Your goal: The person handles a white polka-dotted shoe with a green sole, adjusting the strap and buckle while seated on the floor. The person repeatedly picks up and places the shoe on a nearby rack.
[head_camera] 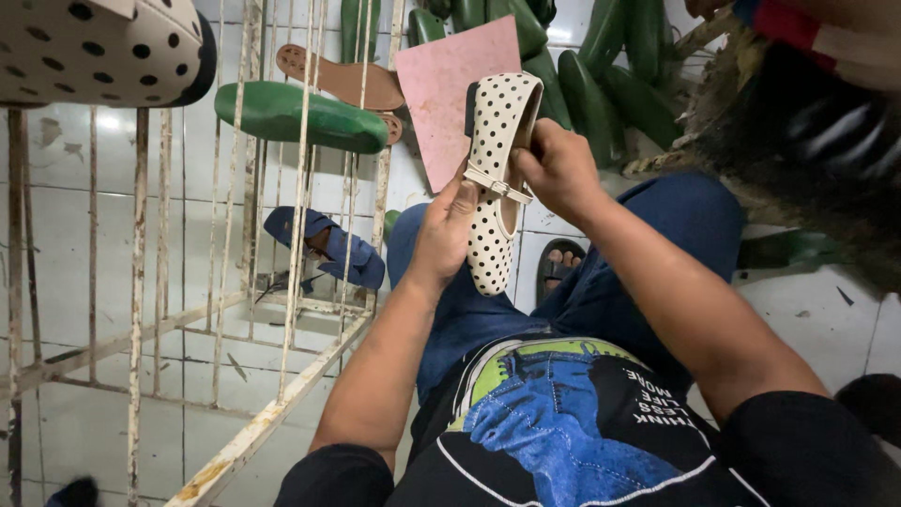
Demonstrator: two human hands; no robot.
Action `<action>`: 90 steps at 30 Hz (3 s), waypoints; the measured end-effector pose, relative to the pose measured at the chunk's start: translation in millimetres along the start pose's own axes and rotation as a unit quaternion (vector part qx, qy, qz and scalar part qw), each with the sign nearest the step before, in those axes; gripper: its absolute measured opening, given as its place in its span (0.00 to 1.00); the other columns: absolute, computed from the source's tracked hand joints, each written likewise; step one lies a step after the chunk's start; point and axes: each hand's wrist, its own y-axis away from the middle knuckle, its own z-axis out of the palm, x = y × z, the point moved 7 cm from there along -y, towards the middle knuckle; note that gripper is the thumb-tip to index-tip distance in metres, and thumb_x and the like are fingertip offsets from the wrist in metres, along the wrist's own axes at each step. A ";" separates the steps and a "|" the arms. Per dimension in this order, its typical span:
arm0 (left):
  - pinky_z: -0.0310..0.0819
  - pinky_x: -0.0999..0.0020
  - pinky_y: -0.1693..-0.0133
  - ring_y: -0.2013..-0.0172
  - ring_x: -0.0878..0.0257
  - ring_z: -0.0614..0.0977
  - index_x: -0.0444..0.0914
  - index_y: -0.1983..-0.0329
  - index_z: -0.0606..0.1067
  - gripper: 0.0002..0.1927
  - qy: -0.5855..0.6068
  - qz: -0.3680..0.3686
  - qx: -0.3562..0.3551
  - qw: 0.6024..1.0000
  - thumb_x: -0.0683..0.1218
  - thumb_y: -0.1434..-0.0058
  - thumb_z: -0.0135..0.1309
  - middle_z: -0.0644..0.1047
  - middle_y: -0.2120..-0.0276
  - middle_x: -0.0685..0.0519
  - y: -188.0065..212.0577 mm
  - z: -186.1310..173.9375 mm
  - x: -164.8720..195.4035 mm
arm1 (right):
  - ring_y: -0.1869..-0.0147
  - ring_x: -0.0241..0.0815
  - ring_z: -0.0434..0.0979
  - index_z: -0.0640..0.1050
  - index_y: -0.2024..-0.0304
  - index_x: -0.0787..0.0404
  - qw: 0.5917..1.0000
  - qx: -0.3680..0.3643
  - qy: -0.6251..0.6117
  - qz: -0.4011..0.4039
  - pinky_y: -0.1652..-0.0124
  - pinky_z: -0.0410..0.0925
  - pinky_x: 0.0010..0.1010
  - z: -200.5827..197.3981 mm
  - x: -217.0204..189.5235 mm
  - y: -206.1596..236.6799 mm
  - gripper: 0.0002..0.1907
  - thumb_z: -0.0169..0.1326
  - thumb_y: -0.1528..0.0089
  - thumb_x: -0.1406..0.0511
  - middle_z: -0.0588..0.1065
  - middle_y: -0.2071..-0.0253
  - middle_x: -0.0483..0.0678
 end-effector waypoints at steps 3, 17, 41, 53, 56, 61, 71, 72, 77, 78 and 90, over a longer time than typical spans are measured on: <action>0.67 0.67 0.37 0.39 0.61 0.74 0.30 0.26 0.63 0.32 -0.023 -0.006 0.017 1.000 0.57 0.23 0.41 0.74 0.37 0.45 0.1 -2.9 -2.7 | 0.65 0.36 0.79 0.77 0.57 0.68 0.990 -0.005 -0.088 0.107 0.64 0.72 0.30 8.6 13.7 -1.5 0.07 0.57 0.34 0.68 0.80 0.67 0.50; 0.69 0.71 0.42 0.45 0.65 0.75 0.30 0.27 0.63 0.28 0.039 -0.029 -0.005 0.999 0.53 0.22 0.41 0.75 0.42 0.49 -0.4 -7.1 -14.9 | 0.60 0.33 0.79 0.79 0.51 0.67 0.956 -0.032 -0.270 0.110 0.58 0.73 0.27 24.0 4.4 -2.7 0.09 0.54 0.32 0.69 0.80 0.61 0.45; 0.73 0.72 0.49 0.52 0.67 0.77 0.31 0.32 0.68 0.26 0.054 -0.084 0.016 0.995 0.54 0.25 0.44 0.78 0.49 0.51 6.0 -12.2 -42.2 | 0.53 0.35 0.81 0.78 0.49 0.68 0.977 -0.024 -0.211 -0.009 0.53 0.74 0.30 20.1 -2.9 -1.5 0.11 0.56 0.33 0.69 0.81 0.55 0.48; 0.71 0.73 0.46 0.49 0.68 0.76 0.33 0.34 0.69 0.26 0.014 -0.014 0.017 1.000 0.56 0.25 0.43 0.77 0.49 0.52 5.5 -14.3 -30.7 | 0.61 0.30 0.77 0.78 0.52 0.66 0.933 -0.139 -0.317 0.102 0.61 0.71 0.24 35.5 12.5 8.2 0.12 0.56 0.39 0.71 0.80 0.62 0.43; 0.71 0.73 0.45 0.48 0.68 0.77 0.32 0.34 0.69 0.26 0.024 -0.024 0.020 0.999 0.56 0.25 0.43 0.78 0.48 0.53 3.8 -11.7 -27.7 | 0.65 0.31 0.76 0.81 0.54 0.67 0.962 -0.085 -0.239 0.101 0.64 0.70 0.26 32.5 13.4 8.9 0.09 0.54 0.35 0.70 0.80 0.66 0.44; 0.74 0.72 0.51 0.55 0.67 0.78 0.29 0.38 0.73 0.26 0.051 -0.044 0.030 0.997 0.56 0.23 0.45 0.79 0.53 0.52 -3.6 -11.6 -27.8 | 0.65 0.29 0.75 0.81 0.54 0.66 0.965 -0.042 -0.234 0.111 0.63 0.70 0.24 28.4 10.8 6.2 0.09 0.54 0.34 0.69 0.79 0.66 0.43; 0.73 0.73 0.52 0.55 0.69 0.77 0.30 0.37 0.72 0.25 0.077 -0.064 0.019 0.995 0.56 0.23 0.45 0.78 0.53 0.53 3.1 -11.3 -40.6 | 0.62 0.33 0.78 0.81 0.55 0.67 0.982 -0.008 -0.177 0.059 0.61 0.72 0.26 23.9 2.5 9.5 0.09 0.54 0.34 0.68 0.81 0.64 0.46; 0.72 0.72 0.53 0.56 0.68 0.76 0.29 0.37 0.72 0.25 0.084 -0.069 0.023 0.994 0.55 0.22 0.45 0.78 0.53 0.52 0.5 -9.3 -42.7 | 0.63 0.34 0.79 0.82 0.55 0.66 0.987 0.007 -0.144 0.077 0.62 0.72 0.27 19.9 4.9 8.3 0.10 0.54 0.34 0.67 0.81 0.65 0.46; 0.72 0.73 0.48 0.51 0.68 0.77 0.31 0.35 0.71 0.26 0.047 -0.037 0.019 0.998 0.55 0.24 0.44 0.78 0.48 0.52 0.6 -10.7 -35.7 | 0.61 0.38 0.81 0.80 0.54 0.67 0.940 -0.015 -0.298 0.167 0.58 0.75 0.30 11.5 17.9 -2.0 0.10 0.53 0.33 0.66 0.80 0.62 0.49; 0.73 0.73 0.48 0.51 0.68 0.78 0.31 0.35 0.70 0.26 0.060 -0.044 0.013 0.997 0.55 0.24 0.44 0.78 0.49 0.52 2.9 -11.6 -35.5 | 0.62 0.39 0.81 0.79 0.55 0.67 0.892 -0.032 -0.387 0.230 0.58 0.77 0.31 17.4 24.4 2.7 0.10 0.53 0.33 0.66 0.80 0.62 0.49; 0.71 0.73 0.46 0.49 0.68 0.77 0.31 0.33 0.68 0.26 0.052 -0.032 0.017 0.998 0.55 0.24 0.43 0.77 0.47 0.53 7.8 -12.9 -41.8 | 0.53 0.41 0.81 0.79 0.46 0.66 0.991 -0.033 -0.115 0.066 0.51 0.74 0.33 18.7 5.9 -0.2 0.11 0.54 0.29 0.67 0.83 0.54 0.54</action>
